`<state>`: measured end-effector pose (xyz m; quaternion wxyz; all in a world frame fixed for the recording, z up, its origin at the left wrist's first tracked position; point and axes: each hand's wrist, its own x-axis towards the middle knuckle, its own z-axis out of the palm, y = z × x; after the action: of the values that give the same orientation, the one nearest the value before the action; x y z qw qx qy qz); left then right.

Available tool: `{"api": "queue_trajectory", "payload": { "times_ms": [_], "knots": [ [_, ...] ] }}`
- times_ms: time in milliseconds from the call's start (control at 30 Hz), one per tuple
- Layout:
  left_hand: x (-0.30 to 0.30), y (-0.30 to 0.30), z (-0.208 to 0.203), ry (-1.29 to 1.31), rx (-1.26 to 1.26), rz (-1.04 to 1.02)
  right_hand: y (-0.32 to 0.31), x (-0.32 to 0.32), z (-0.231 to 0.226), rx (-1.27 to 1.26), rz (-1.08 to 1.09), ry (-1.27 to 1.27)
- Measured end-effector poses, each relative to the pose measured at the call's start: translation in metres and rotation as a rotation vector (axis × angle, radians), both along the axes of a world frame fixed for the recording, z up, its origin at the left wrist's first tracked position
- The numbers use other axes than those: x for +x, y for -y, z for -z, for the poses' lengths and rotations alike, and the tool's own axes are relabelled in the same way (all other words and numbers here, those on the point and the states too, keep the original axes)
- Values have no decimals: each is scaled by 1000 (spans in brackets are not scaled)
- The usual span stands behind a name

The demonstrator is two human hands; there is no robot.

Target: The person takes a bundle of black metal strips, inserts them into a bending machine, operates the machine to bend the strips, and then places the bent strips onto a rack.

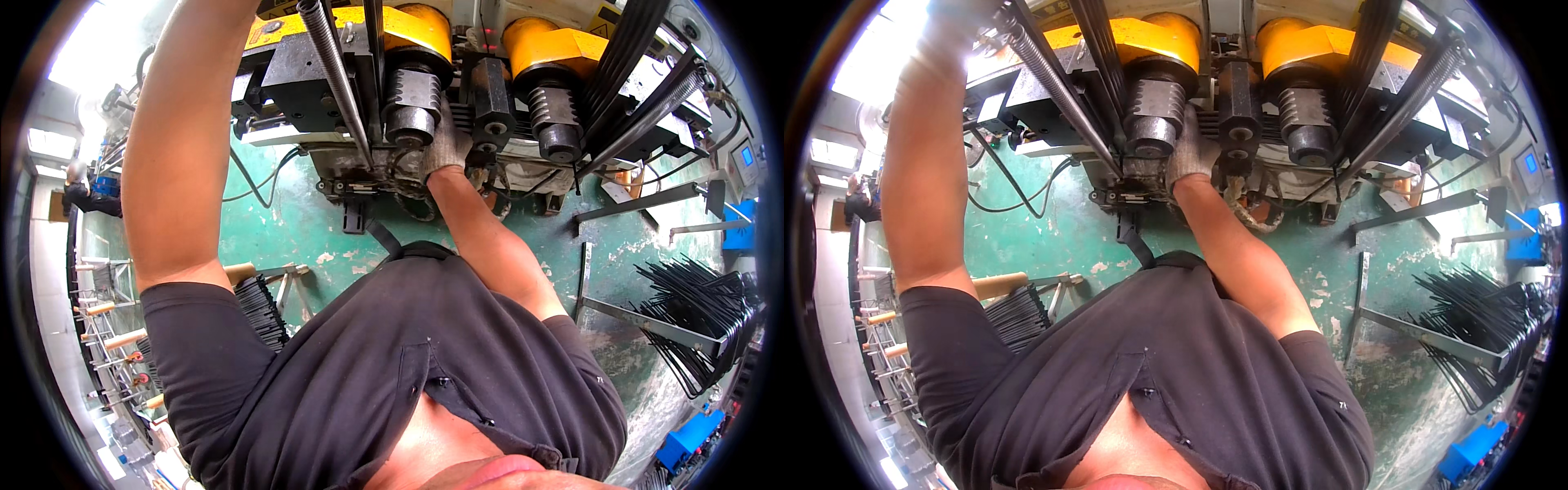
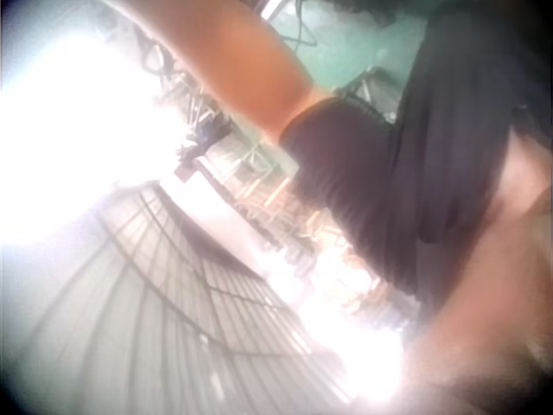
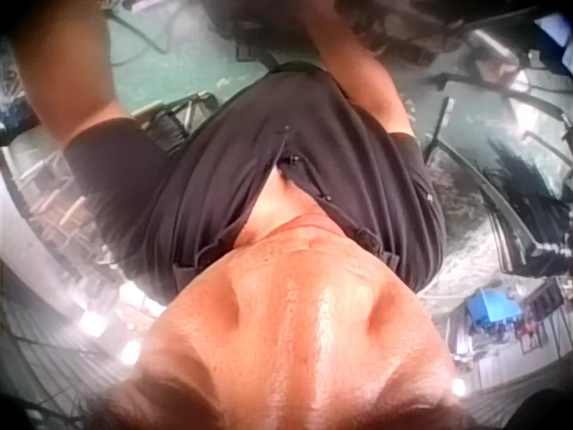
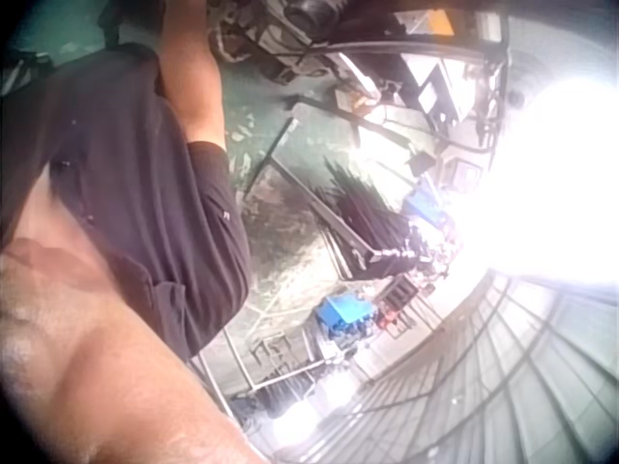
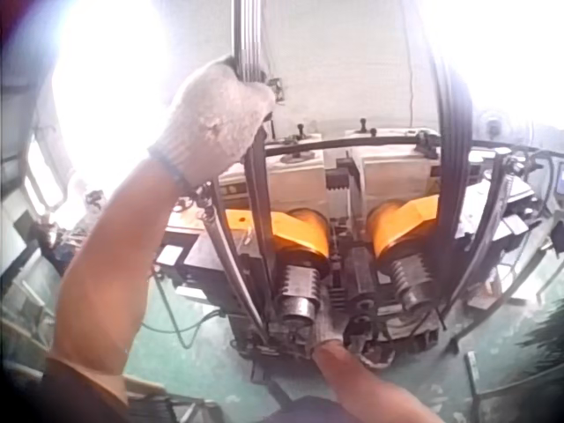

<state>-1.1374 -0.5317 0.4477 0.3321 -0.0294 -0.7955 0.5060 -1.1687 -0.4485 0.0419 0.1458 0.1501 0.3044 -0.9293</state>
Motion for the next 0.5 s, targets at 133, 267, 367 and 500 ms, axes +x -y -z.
{"api": "queue_trajectory", "payload": {
  "times_ms": [133, 267, 367, 500],
  "knots": [
    [3, 8, 7, -65, 168, 255, -1, 3, -4, 92, 31, -27],
    [0, 5, 6, -70, 267, 243, 4, -4, 8, 38, 70, -75],
    [12, -20, 7, -74, 940, 333, 1, 1, 3, 49, 43, -48],
    [5, -1, 9, -90, 203, 215, -1, 2, -2, 49, 21, -38]
  ]
}}
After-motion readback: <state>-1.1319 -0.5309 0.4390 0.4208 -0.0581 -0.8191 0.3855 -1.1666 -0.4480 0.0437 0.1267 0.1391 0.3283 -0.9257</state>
